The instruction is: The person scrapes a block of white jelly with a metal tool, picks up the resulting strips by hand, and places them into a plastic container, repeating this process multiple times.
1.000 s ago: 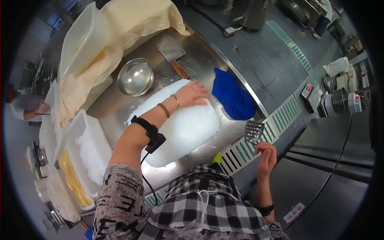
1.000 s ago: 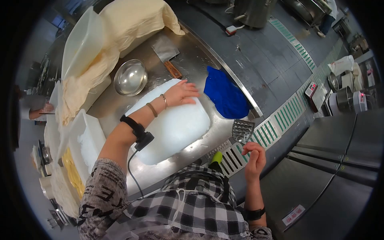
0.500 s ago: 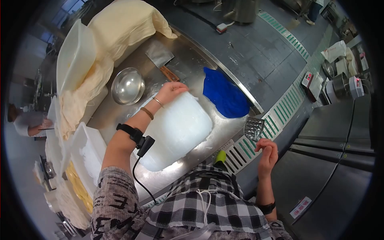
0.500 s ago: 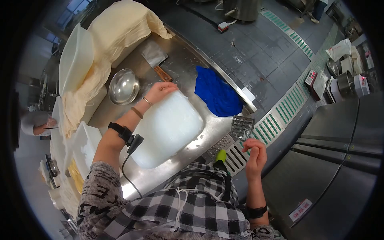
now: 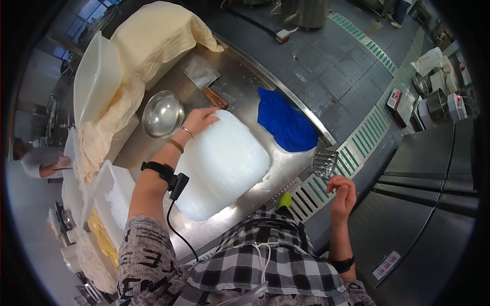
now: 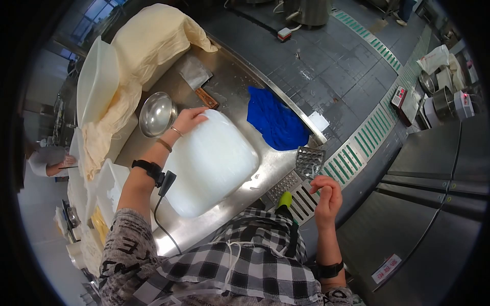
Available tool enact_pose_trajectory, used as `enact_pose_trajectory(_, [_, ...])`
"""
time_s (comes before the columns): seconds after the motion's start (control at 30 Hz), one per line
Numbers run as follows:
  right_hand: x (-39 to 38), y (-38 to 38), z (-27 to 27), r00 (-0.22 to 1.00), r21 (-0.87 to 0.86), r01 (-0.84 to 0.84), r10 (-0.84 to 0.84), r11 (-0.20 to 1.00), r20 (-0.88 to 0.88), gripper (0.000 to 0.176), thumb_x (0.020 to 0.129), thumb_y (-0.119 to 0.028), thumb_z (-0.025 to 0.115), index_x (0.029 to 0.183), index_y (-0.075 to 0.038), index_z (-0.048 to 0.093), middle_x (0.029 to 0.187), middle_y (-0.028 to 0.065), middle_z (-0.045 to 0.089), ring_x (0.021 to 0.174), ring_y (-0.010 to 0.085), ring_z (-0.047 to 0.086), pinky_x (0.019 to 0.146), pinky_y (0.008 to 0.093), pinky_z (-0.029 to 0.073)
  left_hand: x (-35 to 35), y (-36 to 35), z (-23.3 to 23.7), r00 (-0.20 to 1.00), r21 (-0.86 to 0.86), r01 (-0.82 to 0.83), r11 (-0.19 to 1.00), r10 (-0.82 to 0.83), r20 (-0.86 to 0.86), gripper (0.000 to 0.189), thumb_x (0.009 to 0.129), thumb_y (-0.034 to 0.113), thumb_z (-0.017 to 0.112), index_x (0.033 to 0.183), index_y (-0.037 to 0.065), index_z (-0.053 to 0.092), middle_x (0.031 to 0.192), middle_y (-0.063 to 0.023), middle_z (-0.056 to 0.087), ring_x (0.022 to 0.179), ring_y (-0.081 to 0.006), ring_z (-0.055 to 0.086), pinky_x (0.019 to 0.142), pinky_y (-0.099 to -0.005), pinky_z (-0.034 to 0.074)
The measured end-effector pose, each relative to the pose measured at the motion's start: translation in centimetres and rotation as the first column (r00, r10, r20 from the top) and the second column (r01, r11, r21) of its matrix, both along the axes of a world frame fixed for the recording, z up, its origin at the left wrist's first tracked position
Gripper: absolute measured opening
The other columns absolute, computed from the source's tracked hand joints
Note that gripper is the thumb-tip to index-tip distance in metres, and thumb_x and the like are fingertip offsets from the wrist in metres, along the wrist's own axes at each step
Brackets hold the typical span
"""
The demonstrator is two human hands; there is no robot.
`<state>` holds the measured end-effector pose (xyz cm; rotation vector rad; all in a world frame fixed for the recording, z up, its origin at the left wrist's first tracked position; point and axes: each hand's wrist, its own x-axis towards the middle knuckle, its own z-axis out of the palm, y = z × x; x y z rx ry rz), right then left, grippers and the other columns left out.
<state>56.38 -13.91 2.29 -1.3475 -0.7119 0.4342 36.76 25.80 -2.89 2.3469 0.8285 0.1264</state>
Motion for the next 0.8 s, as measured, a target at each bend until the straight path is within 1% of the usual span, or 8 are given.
enact_pose_trajectory(0.13, [0.1,0.1,-0.2,1.0,0.029,0.007,-0.006,1.0,-0.027,0.016,0.09,-0.012,0.035,0.087,-0.001,0.046,0.087,0.0118,0.052,0.065,0.0112,0.047,0.061,0.0233,0.041,-1.0,0.8,-0.8,0.991,-0.051,-0.123,0.991,0.125,0.038,0.027,0.078,0.011,0.053,0.103,0.002,0.056,0.08,-0.0074,0.061,0.073,-0.0143,0.057,0.07,-0.024,0.045])
enact_pose_trajectory(0.2, [0.1,0.2,-0.3,1.0,0.032,0.004,-0.003,0.999,-0.027,0.016,0.09,-0.011,0.035,0.087,-0.001,0.046,0.087,0.0118,0.052,0.065,0.0112,0.047,0.06,0.0233,0.041,-1.1,0.8,-0.5,0.9,-0.44,-0.294,0.849,0.4,0.171,0.02,0.08,0.007,0.049,0.097,0.001,0.057,0.079,-0.0088,0.06,0.073,-0.0131,0.057,0.068,-0.0238,0.046])
enact_pose_trajectory(0.23, [0.1,0.2,-0.3,1.0,0.032,0.001,0.0,0.999,-0.025,0.016,0.09,-0.011,0.035,0.087,-0.001,0.046,0.087,0.0117,0.052,0.065,0.0112,0.047,0.06,0.0233,0.041,-1.3,0.9,-0.3,0.9,-0.437,-0.296,0.849,0.401,0.171,0.02,0.08,0.007,0.049,0.097,0.001,0.057,0.079,-0.0088,0.06,0.073,-0.0131,0.057,0.068,-0.0238,0.046])
enact_pose_trajectory(0.3, [0.1,0.4,-0.3,1.0,0.034,-0.004,0.004,0.999,-0.023,0.016,0.09,-0.012,0.035,0.087,-0.001,0.046,0.087,0.0117,0.052,0.065,0.0112,0.047,0.06,0.0232,0.041,-1.1,0.6,1.2,0.751,-0.734,-0.303,0.608,0.627,0.209,0.019,0.08,0.004,0.045,0.097,0.002,0.054,0.078,-0.0099,0.058,0.068,-0.0135,0.056,0.064,-0.0244,0.047])
enact_pose_trajectory(0.33, [0.2,0.4,-0.3,1.0,0.034,-0.007,0.007,0.999,-0.019,0.016,0.09,-0.012,0.035,0.087,-0.001,0.046,0.087,0.0117,0.052,0.065,0.0112,0.047,0.06,0.0231,0.041,-0.9,0.5,1.9,0.751,-0.733,-0.303,0.609,0.626,0.21,0.019,0.08,0.004,0.045,0.097,0.002,0.054,0.078,-0.0099,0.058,0.068,-0.0135,0.056,0.064,-0.0244,0.047])
enact_pose_trajectory(0.4, [0.1,0.5,-0.4,1.0,0.04,-0.009,0.01,0.999,-0.016,0.017,0.09,-0.013,0.036,0.087,-0.001,0.046,0.087,0.0117,0.052,0.065,0.0111,0.047,0.06,0.023,0.041,-0.1,-0.1,3.9,0.715,-0.859,-0.124,0.497,0.645,0.27,0.022,0.081,0.003,0.042,0.101,0.004,0.05,0.074,-0.0075,0.055,0.057,-0.0131,0.052,0.054,-0.0247,0.045])
enact_pose_trajectory(0.5, [0.1,0.5,-0.5,1.0,0.044,-0.014,0.014,0.999,-0.015,0.018,0.09,-0.014,0.036,0.088,-0.001,0.047,0.087,0.0118,0.052,0.065,0.011,0.048,0.06,0.0229,0.041,2.2,-2.5,6.8,0.756,-0.92,-0.05,0.389,0.617,0.22,0.022,0.082,0.005,0.038,0.102,0.003,0.049,0.071,-0.0058,0.052,0.05,-0.0107,0.044,0.047,-0.0222,0.039])
enact_pose_trajectory(0.8, [0.0,-0.4,-0.5,0.999,0.049,0.001,0.001,0.999,-0.032,0.017,0.09,-0.014,0.036,0.088,-0.001,0.047,0.087,0.0113,0.053,0.065,0.0106,0.048,0.061,0.0225,0.041,8.2,-8.4,9.9,0.864,-0.978,0.119,0.168,0.468,0.186,0.023,0.082,0.01,0.036,0.1,0.003,0.049,0.07,-0.0045,0.05,0.046,-0.0076,0.035,0.042,-0.0205,0.031])
